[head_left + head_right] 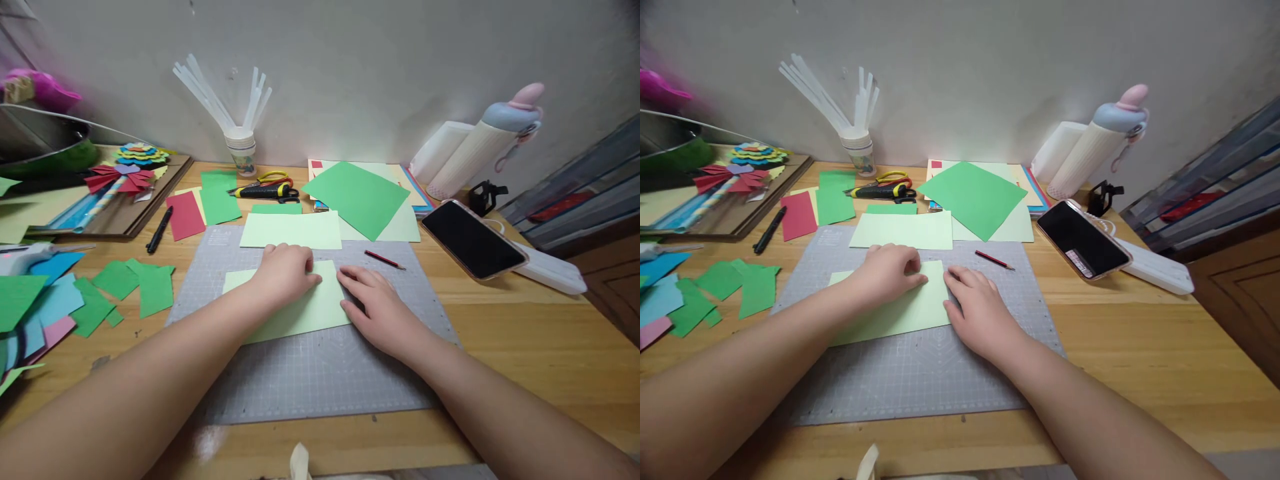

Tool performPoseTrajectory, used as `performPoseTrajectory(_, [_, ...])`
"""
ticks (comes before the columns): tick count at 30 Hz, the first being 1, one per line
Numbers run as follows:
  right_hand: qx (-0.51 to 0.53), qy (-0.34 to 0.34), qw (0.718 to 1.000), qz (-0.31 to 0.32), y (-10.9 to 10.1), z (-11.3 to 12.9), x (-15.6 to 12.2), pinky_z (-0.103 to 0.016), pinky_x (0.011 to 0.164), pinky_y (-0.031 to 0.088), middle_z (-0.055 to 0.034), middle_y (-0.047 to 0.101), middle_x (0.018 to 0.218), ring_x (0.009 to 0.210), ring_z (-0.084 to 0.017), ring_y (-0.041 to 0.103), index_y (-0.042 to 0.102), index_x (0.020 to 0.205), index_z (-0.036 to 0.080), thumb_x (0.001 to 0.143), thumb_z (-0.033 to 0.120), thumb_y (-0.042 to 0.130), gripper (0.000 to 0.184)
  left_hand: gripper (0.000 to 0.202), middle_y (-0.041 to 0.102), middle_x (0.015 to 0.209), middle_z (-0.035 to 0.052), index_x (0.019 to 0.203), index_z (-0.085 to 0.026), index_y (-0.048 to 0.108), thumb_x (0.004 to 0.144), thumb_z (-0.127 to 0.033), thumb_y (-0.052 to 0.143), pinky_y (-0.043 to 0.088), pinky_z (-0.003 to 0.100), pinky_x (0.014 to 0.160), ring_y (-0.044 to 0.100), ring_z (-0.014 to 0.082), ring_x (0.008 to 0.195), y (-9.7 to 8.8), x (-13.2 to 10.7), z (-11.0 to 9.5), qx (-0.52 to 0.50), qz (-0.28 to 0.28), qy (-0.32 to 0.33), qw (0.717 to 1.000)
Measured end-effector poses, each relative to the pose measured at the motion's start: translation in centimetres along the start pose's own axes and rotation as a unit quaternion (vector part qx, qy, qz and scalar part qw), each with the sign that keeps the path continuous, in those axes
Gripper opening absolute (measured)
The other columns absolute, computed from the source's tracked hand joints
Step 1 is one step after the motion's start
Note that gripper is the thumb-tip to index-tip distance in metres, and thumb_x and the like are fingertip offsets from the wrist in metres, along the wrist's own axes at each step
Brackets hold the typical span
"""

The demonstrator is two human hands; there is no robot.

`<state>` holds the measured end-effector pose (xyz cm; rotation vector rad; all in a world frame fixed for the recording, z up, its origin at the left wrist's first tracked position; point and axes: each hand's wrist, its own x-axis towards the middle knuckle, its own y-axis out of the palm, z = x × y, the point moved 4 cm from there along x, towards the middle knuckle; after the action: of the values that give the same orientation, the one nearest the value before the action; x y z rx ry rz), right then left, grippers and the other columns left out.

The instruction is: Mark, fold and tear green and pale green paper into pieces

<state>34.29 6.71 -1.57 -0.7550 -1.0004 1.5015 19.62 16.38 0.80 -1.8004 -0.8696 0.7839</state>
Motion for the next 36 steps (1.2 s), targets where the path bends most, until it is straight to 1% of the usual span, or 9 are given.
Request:
performPoseTrajectory(3, [0.000, 0.017, 1.000, 0.004, 0.2, -0.2, 0.0, -0.049, 0.108, 0.036, -0.0148, 0.048, 0.143, 0.130, -0.029, 0.043, 0.049, 0.139, 0.012, 0.089, 0.024, 0.050, 0.051, 0.022, 0.065, 0.093, 0.0042, 0.074, -0.021, 0.062, 0.077, -0.043, 0.062, 0.038, 0.042, 0.089, 0.058, 0.0267, 0.097, 0.3, 0.8, -1.0, 0.006, 0.016, -0.003, 1.000])
performPoseTrajectory(5, [-0.002, 0.026, 1.000, 0.007, 0.3, -0.3, 0.0, -0.049, 0.109, 0.036, -0.0154, 0.048, 0.143, 0.130, -0.029, 0.043, 0.048, 0.140, 0.010, 0.090, 0.025, 0.049, 0.052, 0.023, 0.062, 0.103, 0.0058, 0.083, -0.021, 0.063, 0.077, -0.043, 0.063, 0.041, 0.039, 0.086, 0.057, 0.0264, 0.100, 0.4, 0.8, -1.3, 0.010, 0.021, -0.017, 1.000])
performPoseTrajectory(9, [-0.007, 0.025, 1.000, 0.004, 0.1, -0.1, 0.0, -0.050, 0.107, 0.038, -0.0139, 0.048, 0.143, 0.128, -0.029, 0.044, 0.049, 0.139, 0.013, 0.090, 0.025, 0.049, 0.051, 0.043, 0.056, 0.114, 0.0107, 0.102, -0.018, 0.058, 0.071, -0.046, 0.070, 0.046, 0.036, 0.075, 0.057, 0.0297, 0.103, 0.0, 0.1, -1.5, 0.034, 0.039, -0.042, 0.998])
performPoseTrajectory(14, [-0.012, 0.031, 0.999, 0.012, 0.0, 0.0, 0.1, -0.048, 0.108, 0.037, -0.0148, 0.048, 0.143, 0.129, -0.029, 0.044, 0.048, 0.139, 0.011, 0.090, 0.024, 0.050, 0.051, 0.049, 0.055, 0.114, 0.0100, 0.104, -0.018, 0.056, 0.069, -0.048, 0.072, 0.046, 0.035, 0.064, 0.063, 0.0276, 0.087, -0.2, 0.0, -1.7, 0.060, 0.064, -0.055, 0.995])
performPoseTrajectory(18, [-0.014, 0.035, 0.999, 0.017, 0.0, 0.0, 0.0, -0.048, 0.108, 0.037, -0.0144, 0.047, 0.143, 0.129, -0.029, 0.043, 0.047, 0.140, 0.012, 0.090, 0.024, 0.049, 0.051, 0.050, 0.056, 0.117, 0.0097, 0.106, -0.019, 0.053, 0.069, -0.048, 0.071, 0.043, 0.033, 0.058, 0.064, 0.0244, 0.079, 0.0, 0.1, -1.7, 0.064, 0.060, -0.052, 0.995])
performPoseTrajectory(20, [-0.015, 0.032, 0.999, 0.015, 0.0, 0.0, -0.1, -0.047, 0.107, 0.037, -0.0140, 0.047, 0.143, 0.129, -0.029, 0.043, 0.047, 0.140, 0.012, 0.090, 0.024, 0.049, 0.051, 0.049, 0.058, 0.115, 0.0092, 0.105, -0.020, 0.054, 0.069, -0.049, 0.070, 0.043, 0.032, 0.060, 0.064, 0.0244, 0.080, 0.0, 0.2, -1.5, 0.061, 0.059, -0.044, 0.995])
performPoseTrajectory(25, [-0.018, 0.025, 0.999, 0.012, -0.1, 0.1, -0.1, -0.049, 0.107, 0.038, -0.0138, 0.048, 0.143, 0.129, -0.029, 0.044, 0.048, 0.139, 0.012, 0.090, 0.025, 0.049, 0.051, 0.042, 0.070, 0.094, 0.0052, 0.093, -0.021, 0.061, 0.067, -0.053, 0.069, 0.043, 0.034, 0.071, 0.063, 0.0275, 0.086, -0.1, 0.7, -1.1, 0.052, 0.076, -0.012, 0.996])
performPoseTrajectory(30, [-0.015, 0.024, 1.000, 0.010, -0.2, 0.0, 0.0, -0.049, 0.107, 0.038, -0.0138, 0.048, 0.143, 0.129, -0.029, 0.044, 0.048, 0.140, 0.012, 0.090, 0.025, 0.050, 0.052, 0.028, 0.069, 0.086, 0.0042, 0.079, -0.021, 0.062, 0.082, -0.047, 0.053, 0.040, 0.039, 0.082, 0.062, 0.0243, 0.083, -0.1, 1.0, -1.2, 0.044, 0.046, 0.004, 0.998])
performPoseTrajectory(36, [-0.001, 0.012, 1.000, 0.021, -0.6, 0.1, 0.0, -0.048, 0.109, 0.038, -0.0147, 0.048, 0.144, 0.130, -0.029, 0.044, 0.049, 0.139, 0.009, 0.090, 0.024, 0.051, 0.051, 0.023, 0.064, 0.091, 0.0052, 0.075, -0.020, 0.060, 0.080, -0.042, 0.057, 0.040, 0.036, 0.074, 0.059, 0.0229, 0.083, 0.2, 1.0, -1.2, 0.029, 0.020, 0.005, 0.999])
